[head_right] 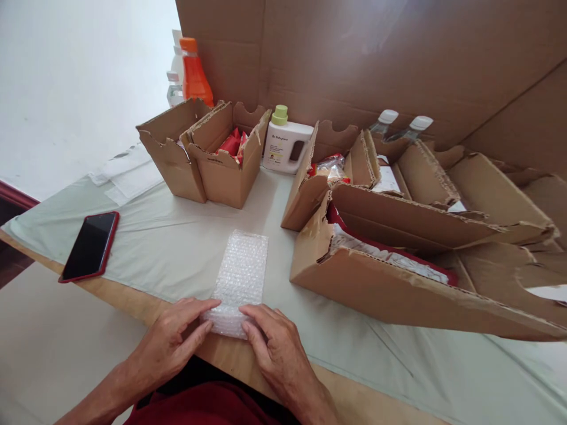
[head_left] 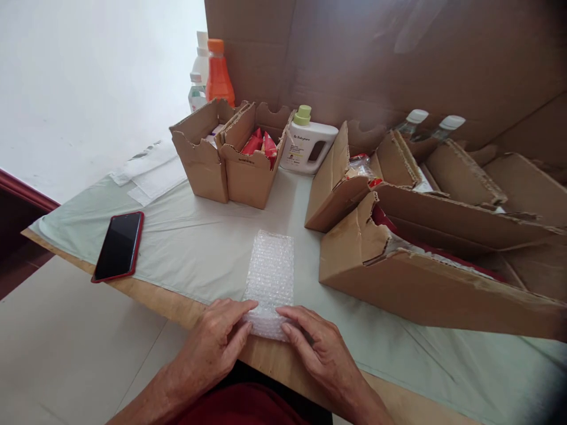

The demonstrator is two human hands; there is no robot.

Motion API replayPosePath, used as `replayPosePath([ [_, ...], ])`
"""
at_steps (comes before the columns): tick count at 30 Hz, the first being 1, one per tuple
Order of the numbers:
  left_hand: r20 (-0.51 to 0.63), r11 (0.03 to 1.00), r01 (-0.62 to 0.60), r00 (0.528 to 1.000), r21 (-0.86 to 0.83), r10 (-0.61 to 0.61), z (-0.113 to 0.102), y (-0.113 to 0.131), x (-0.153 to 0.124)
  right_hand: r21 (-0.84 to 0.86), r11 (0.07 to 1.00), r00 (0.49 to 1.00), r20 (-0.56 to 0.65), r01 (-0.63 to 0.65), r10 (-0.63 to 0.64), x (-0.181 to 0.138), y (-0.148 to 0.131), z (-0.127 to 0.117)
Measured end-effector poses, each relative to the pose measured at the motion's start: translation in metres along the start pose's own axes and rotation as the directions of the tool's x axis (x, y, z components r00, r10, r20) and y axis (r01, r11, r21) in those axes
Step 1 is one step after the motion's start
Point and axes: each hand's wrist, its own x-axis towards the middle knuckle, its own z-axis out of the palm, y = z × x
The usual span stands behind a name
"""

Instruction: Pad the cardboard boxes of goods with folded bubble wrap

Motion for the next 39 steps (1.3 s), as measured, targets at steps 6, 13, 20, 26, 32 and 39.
replayPosePath([
  [6, -0.016, 0.979, 0.053, 0.999, 0.195, -0.051, 0.02, -0.012, 0.012, -0.308, 0.942, 0.958, -0.202, 0.136, -0.205, -0.013, 0.002, 0.002],
  [13, -0.091, 0.986, 0.012, 0.996, 0.164, 0.003, 0.01, -0.004, 0.007, -0.244, 0.948, 0.975, -0.039, 0.203, -0.219, -0.002, 0.004, 0.004],
  [20, 0.026, 0.999, -0.021, 0.999, 0.029, 0.021, 0.001, -0.001, 0.01, -0.174, 0.982, 0.996, -0.037, 0.073, -0.081, -0.004, 0.004, -0.003],
  [26, -0.087, 0.973, -0.009, 0.996, 0.231, 0.029, 0.022, -0.019, 0.03, -0.366, 0.919, 0.973, -0.112, 0.147, -0.2, -0.007, 0.01, 0.005],
  [32, -0.046, 0.99, -0.105, 0.993, 0.091, 0.109, 0.006, -0.007, 0.012, -0.228, 0.963, 0.987, -0.026, 0.147, -0.157, 0.0, 0.007, -0.001],
  [39, 0.003, 1.0, -0.022, 1.0, 0.018, 0.022, 0.005, -0.013, 0.015, -0.257, 0.965, 0.991, -0.11, 0.052, -0.083, -0.003, 0.005, -0.006],
])
